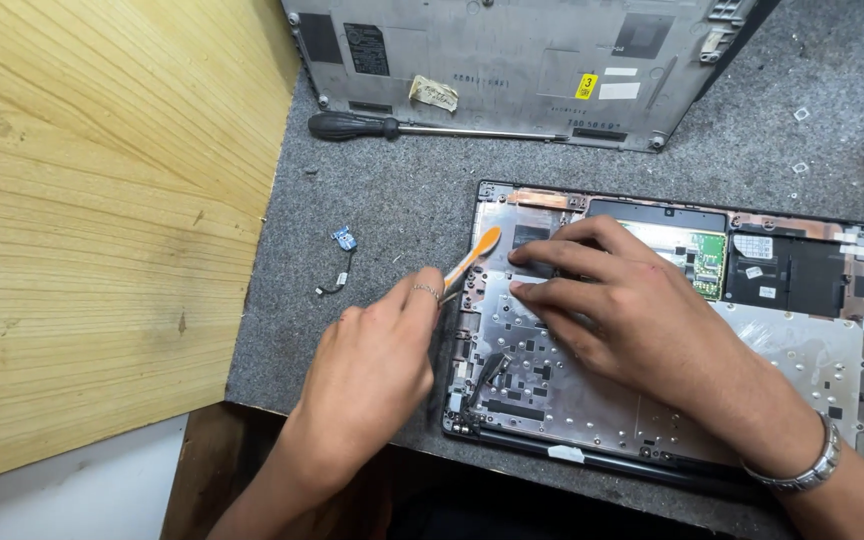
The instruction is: Cleaning internal laptop components with a brush and manipulating ribbon cable connectors during a repair.
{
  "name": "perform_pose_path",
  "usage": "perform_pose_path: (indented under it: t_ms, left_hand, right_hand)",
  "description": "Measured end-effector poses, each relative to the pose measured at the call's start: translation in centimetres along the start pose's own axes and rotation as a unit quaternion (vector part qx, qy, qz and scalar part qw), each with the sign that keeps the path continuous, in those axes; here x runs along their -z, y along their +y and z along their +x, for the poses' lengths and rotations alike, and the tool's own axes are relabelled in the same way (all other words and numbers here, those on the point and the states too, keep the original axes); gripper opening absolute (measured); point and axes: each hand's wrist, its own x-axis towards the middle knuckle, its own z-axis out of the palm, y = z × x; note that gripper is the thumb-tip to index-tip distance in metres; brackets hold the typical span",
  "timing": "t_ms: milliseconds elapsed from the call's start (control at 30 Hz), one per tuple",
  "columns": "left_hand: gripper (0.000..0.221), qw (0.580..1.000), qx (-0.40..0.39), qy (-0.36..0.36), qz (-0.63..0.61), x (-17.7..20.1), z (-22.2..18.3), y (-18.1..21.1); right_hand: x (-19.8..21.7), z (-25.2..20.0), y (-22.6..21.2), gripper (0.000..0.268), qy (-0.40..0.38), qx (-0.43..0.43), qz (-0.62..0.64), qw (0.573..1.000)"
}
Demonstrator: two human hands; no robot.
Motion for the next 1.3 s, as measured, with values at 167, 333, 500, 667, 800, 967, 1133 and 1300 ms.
perform_pose_path:
  t_ms: [167,333,500,667,800,967,1133,1300]
  left_hand:
    - [0.054,0.991,0.002,-0.124,0.040,0.5,-4.0,-1.6]
    - [0.041,0.986,0.040,-0.160,0.035,1.3,-1.4,-1.6]
    - [0.011,0.994,0.008,0.086,-0.068,-0.5,2.4,-0.8]
    - [0.012,0.981,-0.002,0.169,-0.100,-0.1,1.9,-2.1]
    - [0.021,0.968,-0.047,0.217,-0.117,0.5,0.7,-2.6]
    - [0.021,0.951,-0.102,0.239,-0.165,2.3,-1.5,-0.7]
    - [0.039,0.911,-0.146,0.214,-0.321,1.9,-2.2,-0.2]
    - [0.037,0.838,-0.194,0.213,-0.463,0.6,-0.7,0.2]
  right_hand:
    - [0.1,0.1,-0.1,0.013,0.005,-0.010,-0.001,1.000]
    - [0.2,0.2,-0.2,0.013,0.010,-0.017,-0.006,1.000]
    - [0.0,0.0,0.0,0.013,0.014,-0.011,0.012,1.000]
    - [0.3,0.2,-0.1,0.013,0.016,-0.016,0.020,1.000]
    - [0.1,0.1,0.2,0.014,0.003,-0.013,0.018,1.000]
    - [0.2,0.2,0.0,0.014,-0.005,-0.022,0.016,1.000]
    - [0.0,0.2,-0.1,0.015,-0.005,-0.024,0.017,1.000]
    - [0.0,0.1,-0.1,0.015,-0.011,-0.029,0.016,0.999]
